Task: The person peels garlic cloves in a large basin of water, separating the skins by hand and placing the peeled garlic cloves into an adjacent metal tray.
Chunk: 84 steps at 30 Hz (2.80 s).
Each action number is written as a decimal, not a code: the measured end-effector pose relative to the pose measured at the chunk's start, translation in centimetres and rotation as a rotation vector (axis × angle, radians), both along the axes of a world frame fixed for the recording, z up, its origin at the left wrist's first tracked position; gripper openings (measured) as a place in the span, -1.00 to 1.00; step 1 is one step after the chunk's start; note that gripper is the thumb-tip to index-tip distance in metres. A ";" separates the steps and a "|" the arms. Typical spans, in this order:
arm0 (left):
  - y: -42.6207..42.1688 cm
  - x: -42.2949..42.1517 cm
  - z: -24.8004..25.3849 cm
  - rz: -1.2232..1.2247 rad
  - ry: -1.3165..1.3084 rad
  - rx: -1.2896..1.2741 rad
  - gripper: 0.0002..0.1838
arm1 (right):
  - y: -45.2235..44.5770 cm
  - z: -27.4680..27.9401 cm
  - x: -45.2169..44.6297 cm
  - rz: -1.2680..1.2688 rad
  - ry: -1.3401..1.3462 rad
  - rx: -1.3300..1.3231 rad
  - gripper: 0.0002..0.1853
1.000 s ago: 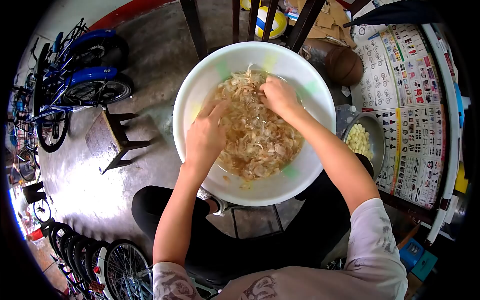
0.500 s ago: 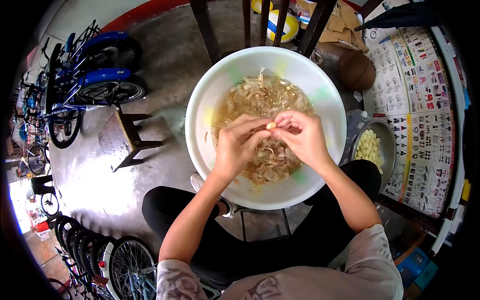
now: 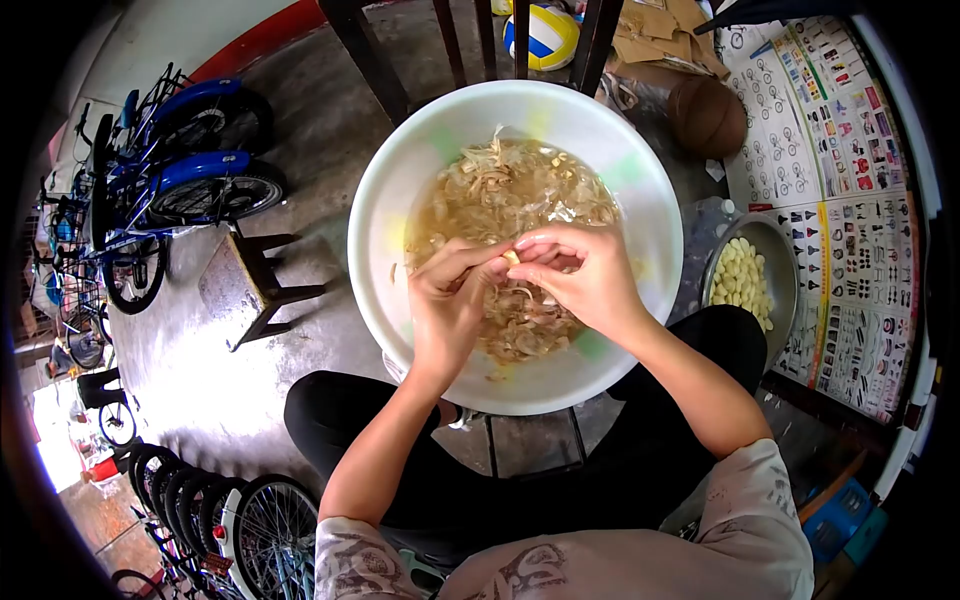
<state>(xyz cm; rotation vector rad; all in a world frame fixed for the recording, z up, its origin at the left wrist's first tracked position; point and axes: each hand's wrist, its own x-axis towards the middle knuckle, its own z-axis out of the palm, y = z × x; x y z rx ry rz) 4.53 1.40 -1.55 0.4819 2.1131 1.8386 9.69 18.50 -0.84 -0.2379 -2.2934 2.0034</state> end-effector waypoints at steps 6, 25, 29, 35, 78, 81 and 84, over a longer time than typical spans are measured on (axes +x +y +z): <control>0.7 0.3 -0.4 0.104 -0.001 0.071 -0.85 | -0.6 -0.2 0.0 -0.028 0.118 0.039 -0.84; 0.8 0.1 -0.5 0.067 0.660 -0.176 -0.76 | -0.8 0.0 -0.2 -0.055 0.242 0.167 -0.86; 0.8 0.2 -0.5 0.054 0.621 -0.223 -0.76 | -0.8 -0.1 -0.2 -0.070 0.221 0.155 -0.85; 0.8 0.1 -0.6 0.045 0.594 -0.248 -0.77 | -0.9 -0.3 -0.1 -0.060 0.160 0.123 -0.85; 0.4 0.2 0.5 0.117 -0.278 0.193 -0.86 | -1.9 -1.7 -0.5 -0.163 -0.047 -0.674 -0.78; 0.3 0.2 0.5 0.090 -0.284 0.186 -0.84 | -1.6 -1.7 -0.4 -0.139 -0.076 -0.744 -0.70; 0.3 0.1 0.3 0.074 -0.287 0.157 -0.84 | -1.3 -1.6 -0.3 -0.091 -0.150 -0.762 -0.66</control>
